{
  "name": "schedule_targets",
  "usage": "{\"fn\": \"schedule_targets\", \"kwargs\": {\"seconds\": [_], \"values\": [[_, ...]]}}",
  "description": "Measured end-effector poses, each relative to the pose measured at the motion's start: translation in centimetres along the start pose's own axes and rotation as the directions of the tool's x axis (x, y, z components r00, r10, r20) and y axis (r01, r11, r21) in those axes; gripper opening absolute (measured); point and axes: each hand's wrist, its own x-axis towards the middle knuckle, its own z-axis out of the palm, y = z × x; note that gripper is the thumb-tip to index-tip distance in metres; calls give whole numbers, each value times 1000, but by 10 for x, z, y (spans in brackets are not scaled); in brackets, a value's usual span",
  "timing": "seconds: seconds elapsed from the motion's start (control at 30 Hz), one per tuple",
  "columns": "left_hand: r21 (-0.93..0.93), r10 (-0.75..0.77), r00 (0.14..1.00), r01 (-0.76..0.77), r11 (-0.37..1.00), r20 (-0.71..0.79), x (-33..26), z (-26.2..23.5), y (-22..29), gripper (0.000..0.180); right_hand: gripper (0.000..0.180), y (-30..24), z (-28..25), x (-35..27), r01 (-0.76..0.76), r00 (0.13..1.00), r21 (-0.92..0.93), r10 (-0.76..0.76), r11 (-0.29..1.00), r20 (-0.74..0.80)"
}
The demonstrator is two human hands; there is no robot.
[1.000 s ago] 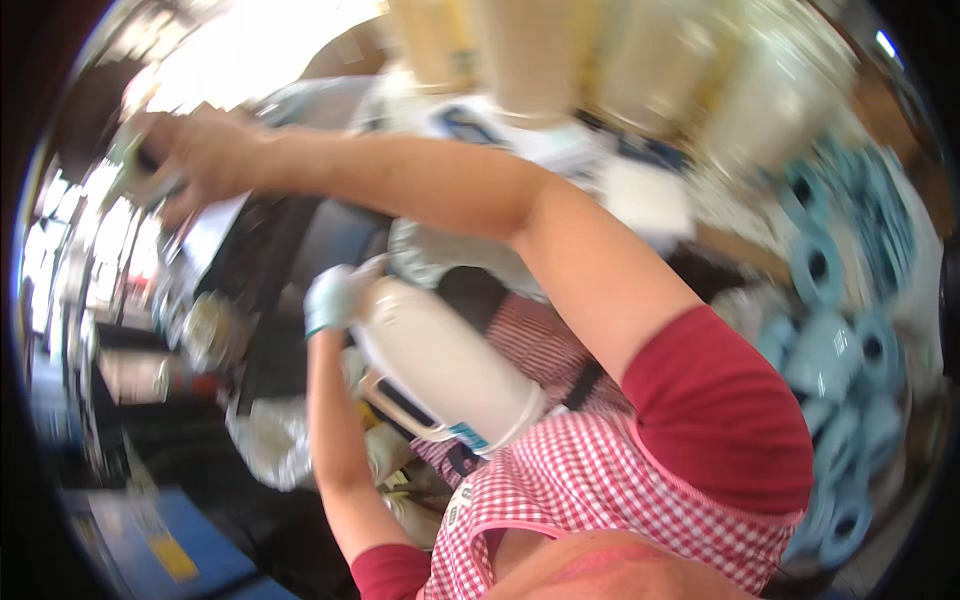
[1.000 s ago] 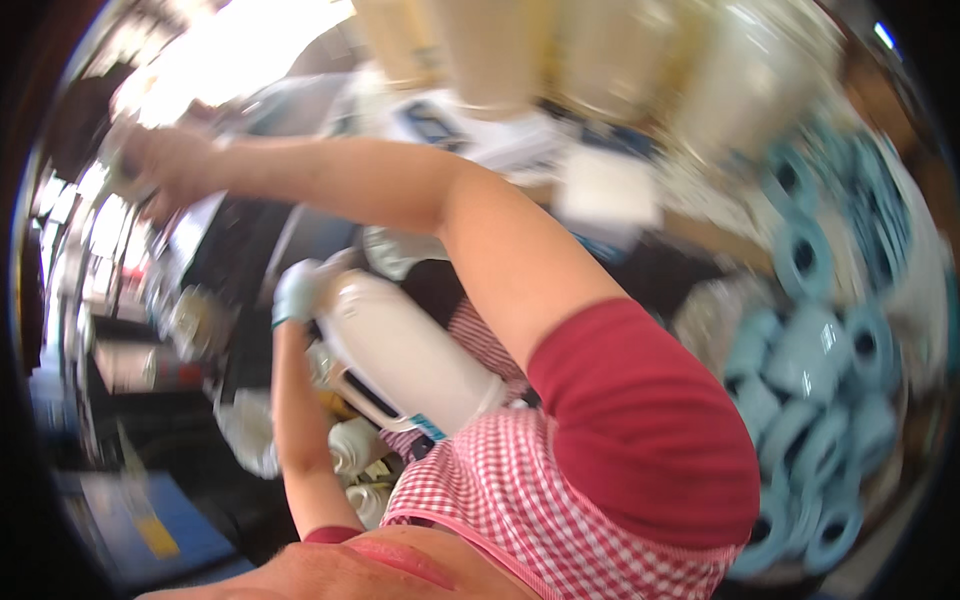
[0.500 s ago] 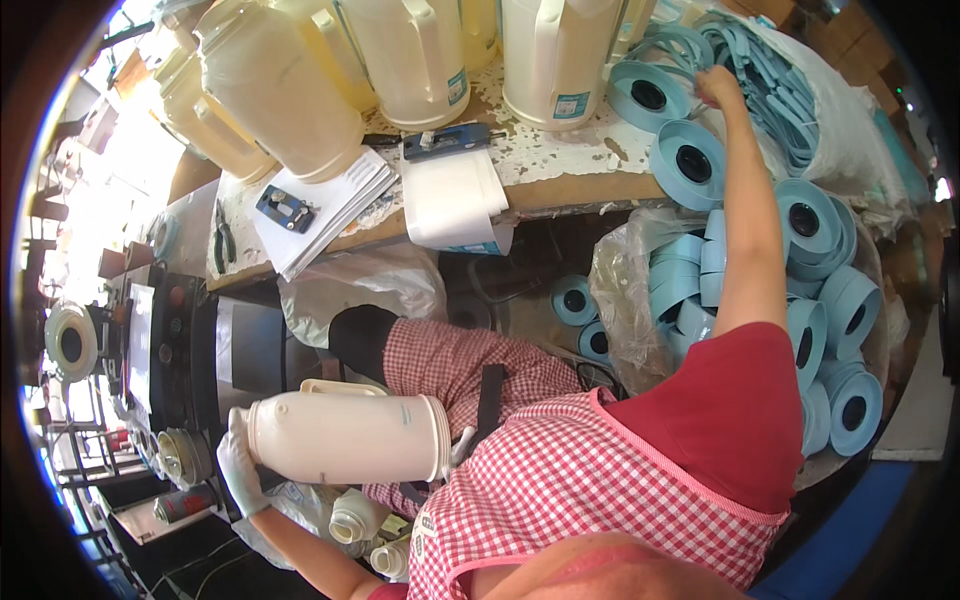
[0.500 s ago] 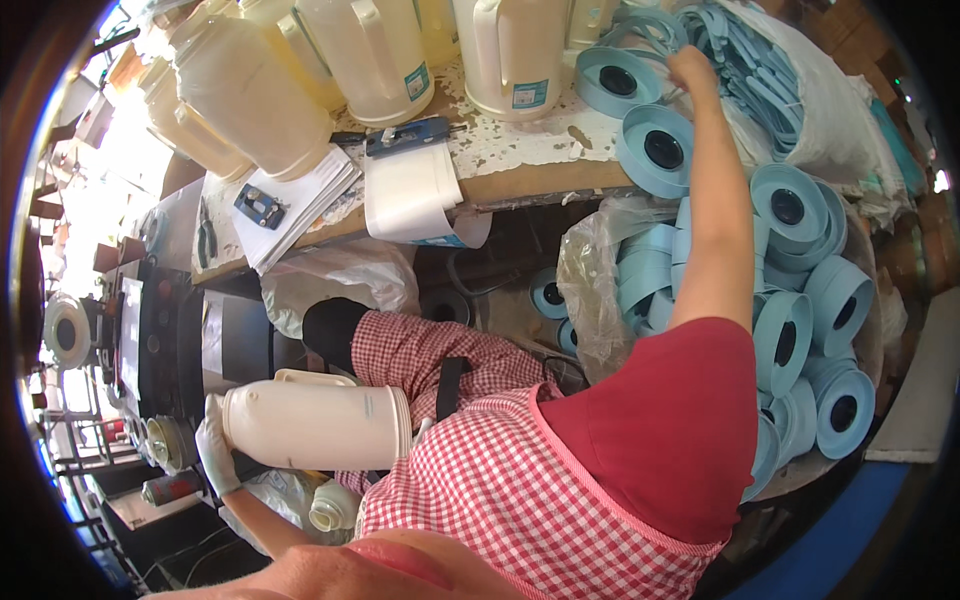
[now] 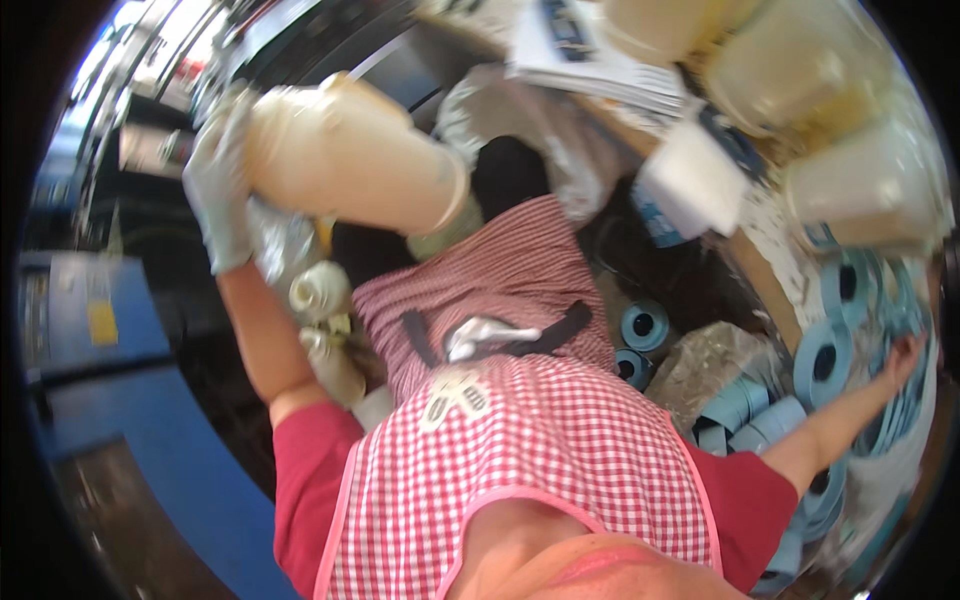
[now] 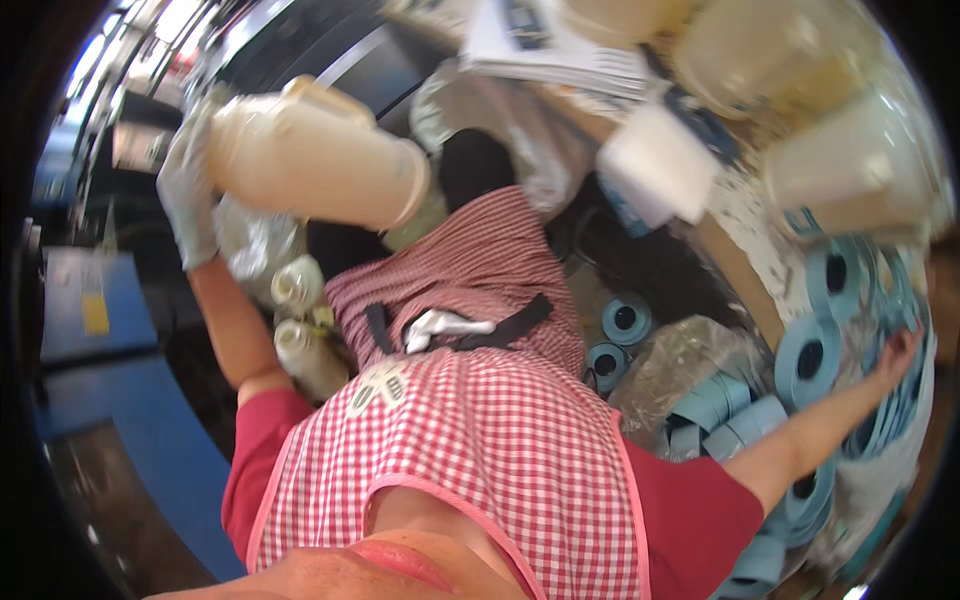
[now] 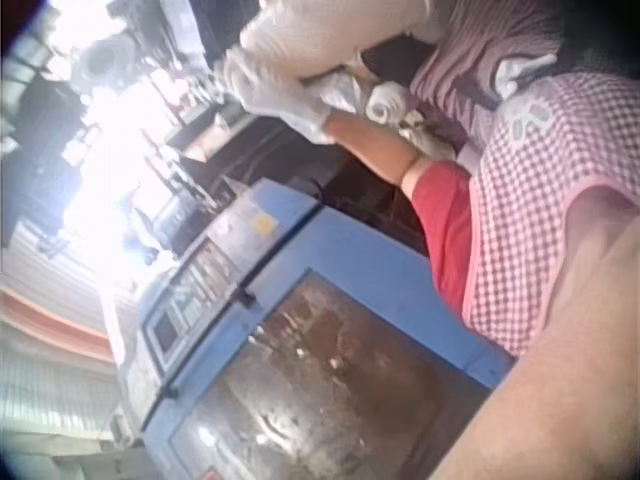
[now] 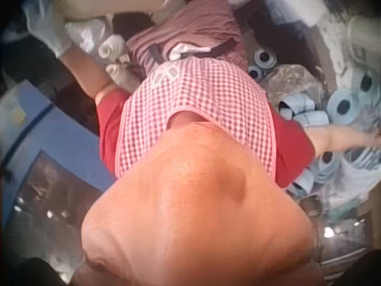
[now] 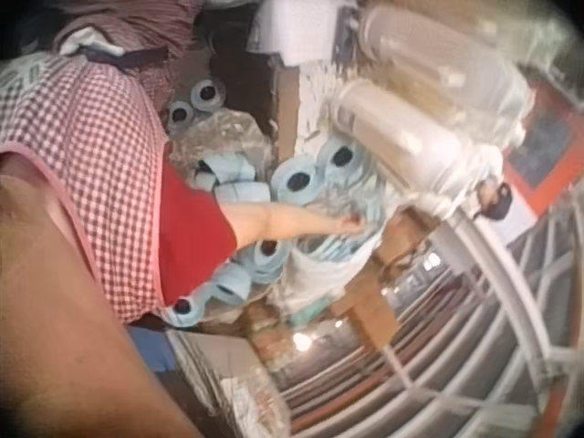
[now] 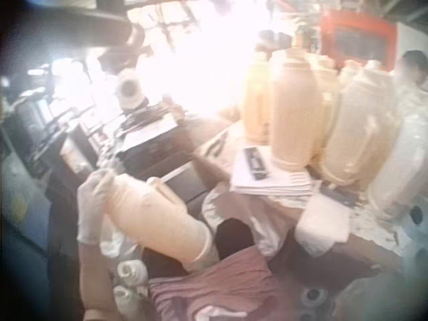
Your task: The person repeatedly picks up white plastic containers, inserts a small white piece into the opening, and places a blue label on the side. They then attach a blue handle to the container and place it on a nearby stack. The process is repeated for multiple containers.
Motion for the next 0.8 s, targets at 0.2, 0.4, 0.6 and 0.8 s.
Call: {"fn": "schedule_targets", "kwargs": {"seconds": [0.2, 0.4, 0.6, 0.8], "values": [[297, 203, 978, -178, 938, -54, -23, 15, 59, 26, 41, 130, 156, 25, 130, 729, -809, -608, 574, -315], [542, 326, 945, -261, 799, -25, -76, 25, 65, 26, 35, 155, 524, -34, 382, 902, -373, -429, 845, -47], [344, 131, 991, -133, 930, 28, -105, -4, 84, 20, 41, 209, 901, -164, -99, 964, 458, -29, 883, 263], [102, 147, 988, -151, 983, 47, -157, -35, 75, 14, 53, 281, 986, -244, -416, 874, 505, 179, 756, 452]]}}
